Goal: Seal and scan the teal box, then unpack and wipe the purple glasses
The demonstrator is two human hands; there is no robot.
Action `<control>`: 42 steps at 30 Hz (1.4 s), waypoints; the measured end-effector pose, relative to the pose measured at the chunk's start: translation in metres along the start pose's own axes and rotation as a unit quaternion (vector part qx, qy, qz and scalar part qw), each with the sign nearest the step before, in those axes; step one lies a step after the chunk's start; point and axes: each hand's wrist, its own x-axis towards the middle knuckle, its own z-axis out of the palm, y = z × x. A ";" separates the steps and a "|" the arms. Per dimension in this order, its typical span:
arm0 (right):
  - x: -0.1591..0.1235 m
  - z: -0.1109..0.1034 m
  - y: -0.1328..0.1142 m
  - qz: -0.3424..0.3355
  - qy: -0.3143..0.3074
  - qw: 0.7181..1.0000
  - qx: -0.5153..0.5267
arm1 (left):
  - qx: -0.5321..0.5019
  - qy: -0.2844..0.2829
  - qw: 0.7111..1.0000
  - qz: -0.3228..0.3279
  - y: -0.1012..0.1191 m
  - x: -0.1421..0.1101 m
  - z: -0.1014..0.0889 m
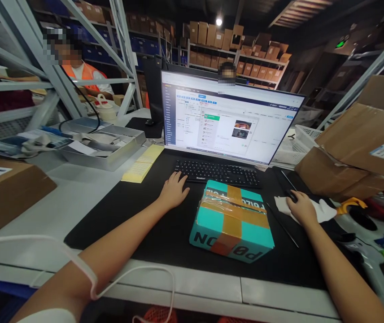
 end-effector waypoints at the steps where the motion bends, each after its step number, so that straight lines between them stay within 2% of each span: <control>1: 0.000 0.000 0.000 -0.001 0.000 1.000 -0.004 | 0.002 0.000 1.000 -0.001 0.000 0.000 0.000; 9: -0.003 -0.005 -0.006 0.011 -0.007 1.000 0.003 | 0.004 0.002 1.000 -0.003 -0.001 0.000 0.002; 14: -0.002 -0.007 -0.006 0.024 0.025 0.999 0.006 | 0.006 0.010 1.000 -0.001 -0.002 0.000 0.003; 19: 0.000 -0.004 -0.002 0.012 -0.006 1.000 -0.002 | 0.003 0.009 1.000 0.000 -0.002 0.001 0.004; 42: -0.001 0.004 0.009 -0.040 0.005 0.999 0.023 | -0.001 -0.004 1.000 0.002 -0.003 0.002 0.005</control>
